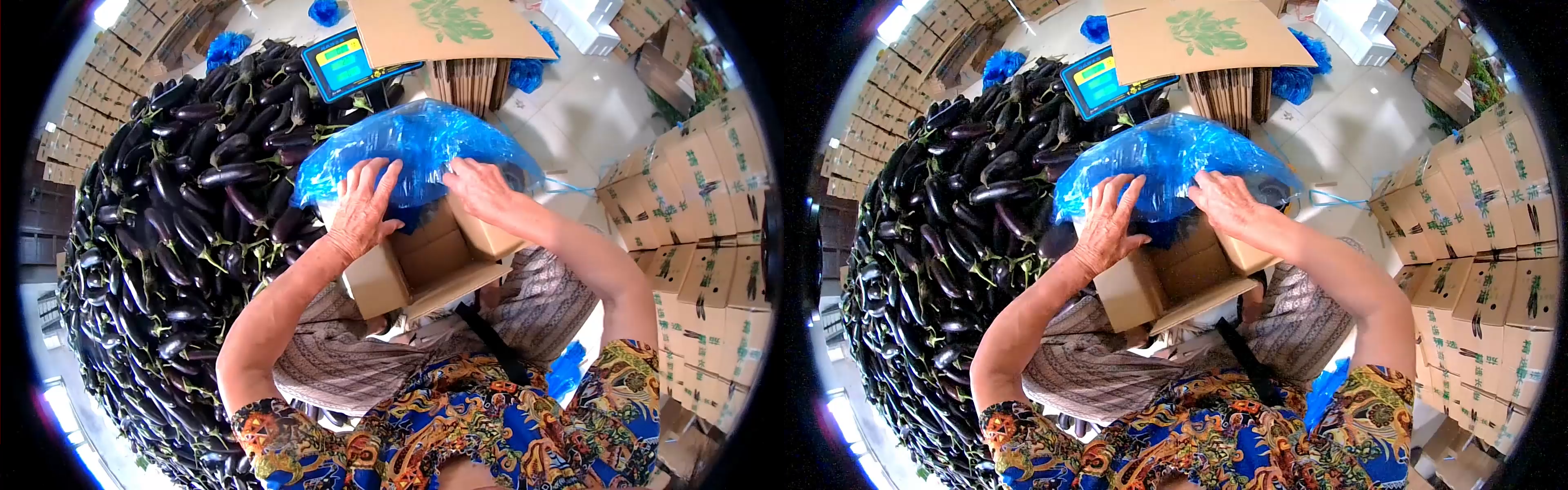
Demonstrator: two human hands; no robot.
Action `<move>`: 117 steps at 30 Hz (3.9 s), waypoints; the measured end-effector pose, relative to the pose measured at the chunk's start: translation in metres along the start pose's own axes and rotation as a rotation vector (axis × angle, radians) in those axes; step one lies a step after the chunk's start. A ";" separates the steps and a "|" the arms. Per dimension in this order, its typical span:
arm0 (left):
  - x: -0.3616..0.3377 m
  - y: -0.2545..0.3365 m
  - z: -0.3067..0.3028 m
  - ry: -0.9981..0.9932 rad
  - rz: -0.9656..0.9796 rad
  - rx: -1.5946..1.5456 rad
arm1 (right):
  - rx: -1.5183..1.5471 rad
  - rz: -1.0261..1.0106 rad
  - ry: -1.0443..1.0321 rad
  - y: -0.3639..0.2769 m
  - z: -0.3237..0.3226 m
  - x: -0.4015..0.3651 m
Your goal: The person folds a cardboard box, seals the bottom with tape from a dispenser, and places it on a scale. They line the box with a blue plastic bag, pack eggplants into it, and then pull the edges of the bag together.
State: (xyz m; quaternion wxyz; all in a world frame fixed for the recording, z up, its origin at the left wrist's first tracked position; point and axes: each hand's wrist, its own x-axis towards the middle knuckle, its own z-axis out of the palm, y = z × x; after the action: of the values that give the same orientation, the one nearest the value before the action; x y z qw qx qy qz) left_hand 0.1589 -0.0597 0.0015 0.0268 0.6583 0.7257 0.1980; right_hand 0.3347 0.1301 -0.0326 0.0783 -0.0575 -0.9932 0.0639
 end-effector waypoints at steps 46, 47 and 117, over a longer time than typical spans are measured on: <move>-0.107 -0.099 -0.011 -0.320 -0.930 -1.205 | 0.410 0.346 -0.815 -0.074 0.041 -0.143; -0.115 -0.112 0.007 -0.303 -0.918 -1.199 | 0.446 0.405 -0.831 -0.074 0.042 -0.141; -0.030 -0.140 0.028 0.411 -0.697 -1.975 | 0.298 0.451 0.228 0.015 -0.059 0.085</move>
State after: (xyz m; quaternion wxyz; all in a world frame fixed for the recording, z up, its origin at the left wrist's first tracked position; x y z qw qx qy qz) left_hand 0.0387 -0.0898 -0.0760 0.4806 0.0549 0.3826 0.7872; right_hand 0.2628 0.1625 0.0356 0.1808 -0.2717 -0.9197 0.2182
